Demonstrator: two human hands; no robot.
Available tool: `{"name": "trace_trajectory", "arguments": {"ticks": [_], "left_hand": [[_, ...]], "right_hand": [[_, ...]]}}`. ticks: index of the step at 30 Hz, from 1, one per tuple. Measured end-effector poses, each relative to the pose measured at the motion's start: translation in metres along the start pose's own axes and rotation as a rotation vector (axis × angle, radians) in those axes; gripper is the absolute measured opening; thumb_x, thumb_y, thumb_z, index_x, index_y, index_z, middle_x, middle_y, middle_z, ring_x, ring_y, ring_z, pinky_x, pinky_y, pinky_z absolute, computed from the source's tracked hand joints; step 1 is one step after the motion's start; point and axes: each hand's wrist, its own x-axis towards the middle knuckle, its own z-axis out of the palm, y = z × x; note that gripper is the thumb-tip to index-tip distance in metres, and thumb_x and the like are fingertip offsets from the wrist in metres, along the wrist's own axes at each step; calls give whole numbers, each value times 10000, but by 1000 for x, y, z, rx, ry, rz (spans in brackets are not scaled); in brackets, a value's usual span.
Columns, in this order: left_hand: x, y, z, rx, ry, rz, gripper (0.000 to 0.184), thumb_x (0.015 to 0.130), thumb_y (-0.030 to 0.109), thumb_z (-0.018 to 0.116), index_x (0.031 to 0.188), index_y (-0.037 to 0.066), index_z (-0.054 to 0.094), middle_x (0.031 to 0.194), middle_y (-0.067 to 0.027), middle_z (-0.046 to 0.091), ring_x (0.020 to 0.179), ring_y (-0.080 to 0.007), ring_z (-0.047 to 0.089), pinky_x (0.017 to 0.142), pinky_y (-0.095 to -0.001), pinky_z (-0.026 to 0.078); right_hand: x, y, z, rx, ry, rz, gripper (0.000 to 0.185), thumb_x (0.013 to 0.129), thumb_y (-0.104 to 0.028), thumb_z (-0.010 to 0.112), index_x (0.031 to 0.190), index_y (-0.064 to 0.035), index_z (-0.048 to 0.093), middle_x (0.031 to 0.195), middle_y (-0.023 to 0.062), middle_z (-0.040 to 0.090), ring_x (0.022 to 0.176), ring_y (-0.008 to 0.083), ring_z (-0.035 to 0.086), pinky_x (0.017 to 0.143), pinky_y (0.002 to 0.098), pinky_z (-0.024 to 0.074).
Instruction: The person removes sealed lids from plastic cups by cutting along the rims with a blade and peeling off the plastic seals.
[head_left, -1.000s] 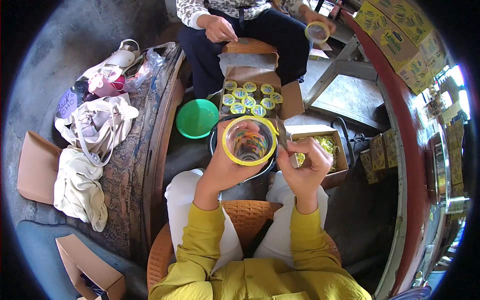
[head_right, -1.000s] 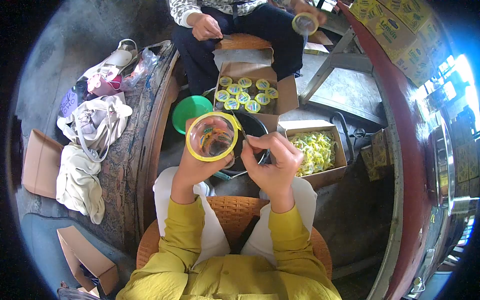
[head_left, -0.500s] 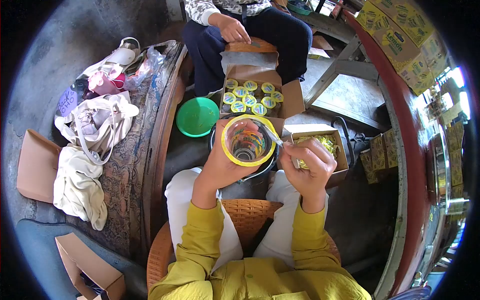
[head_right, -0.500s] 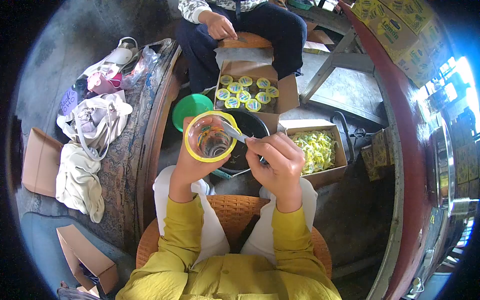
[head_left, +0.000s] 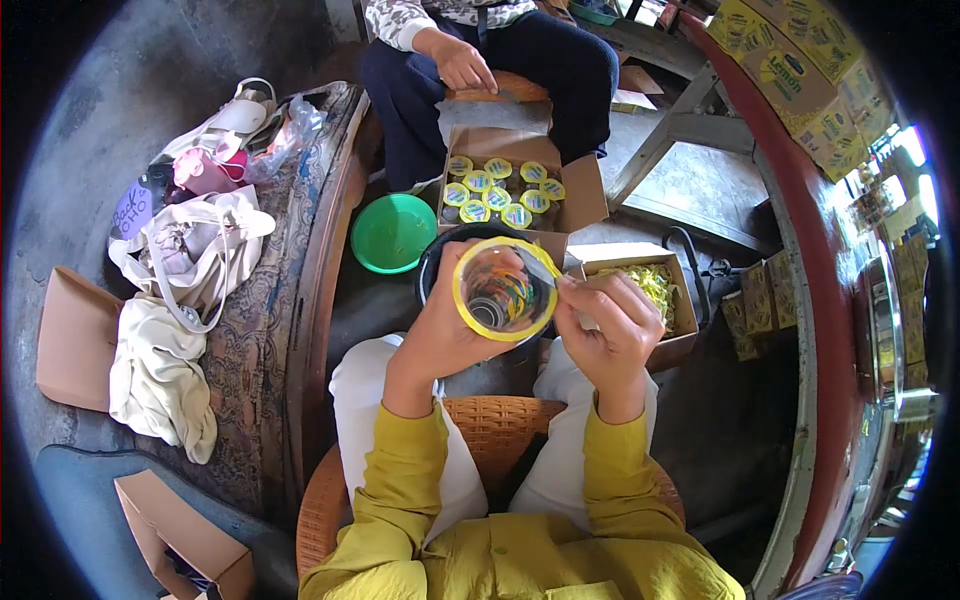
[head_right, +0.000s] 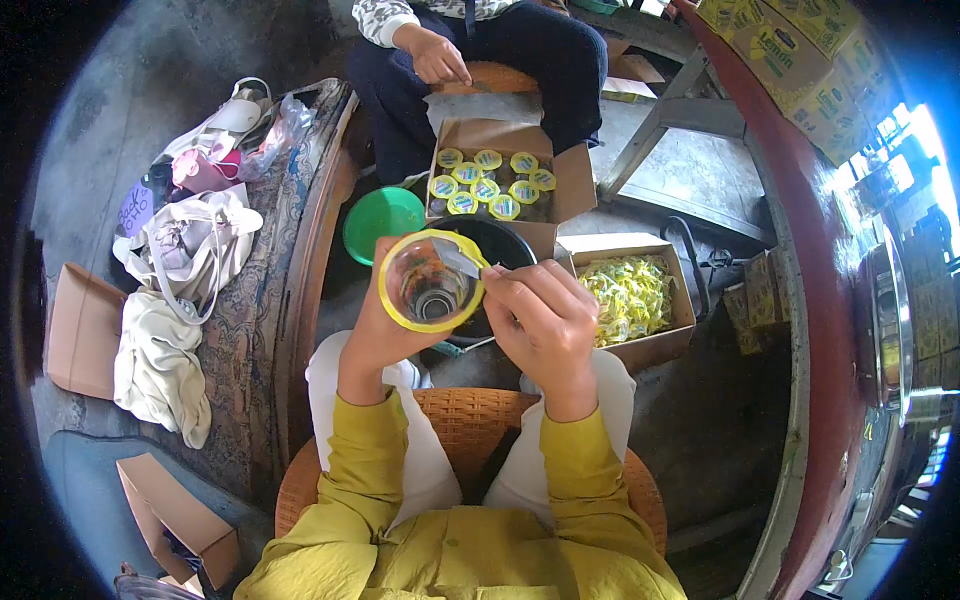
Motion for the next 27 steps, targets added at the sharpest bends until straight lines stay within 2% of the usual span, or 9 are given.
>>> {"name": "trace_trajectory", "arguments": {"ticks": [2,8,11,14,23,27], "left_hand": [[-1,1,2,-25,-36,-16,710,584,34,771,1131,51,319,1069,-80,481,1017,-163,486,877,-295,410],[1,-7,4,-231,-54,-60,653,608,23,751,1133,36,365,1075,-70,485,1020,-158,487,884,-290,402],[5,-3,3,-152,-25,-30,625,635,32,734,1156,24,390,1099,-73,483,1034,-159,481,890,-286,395],[5,-8,4,-224,15,30,616,668,37,708,1193,19,385,1123,-78,480,1049,-163,472,893,-287,390],[2,-10,-1,-230,41,31,627,693,47,682,1226,16,352,1144,-78,466,1059,-164,458,891,-285,384],[2,-10,-2,-220,56,19,630,691,54,684,1226,18,353,1137,-76,468,1045,-162,462,883,-282,388]], "right_hand": [[1,2,0,5,-1,2,182,566,73,662,704,-36,614,641,55,592,508,176,532,451,257,418],[-4,3,3,227,94,243,154,588,70,682,700,-13,617,609,61,587,505,122,542,465,214,404],[-7,5,7,341,155,303,145,600,74,674,706,-5,615,612,61,590,523,114,557,478,202,410],[-8,2,9,389,189,347,148,600,73,670,714,-5,617,613,64,591,537,120,571,490,204,424],[-8,1,13,86,165,148,155,581,63,675,686,-31,609,615,70,587,514,164,556,469,235,423],[-8,-2,13,56,148,145,163,571,64,673,676,-39,605,612,65,584,512,169,550,461,242,418]]}}
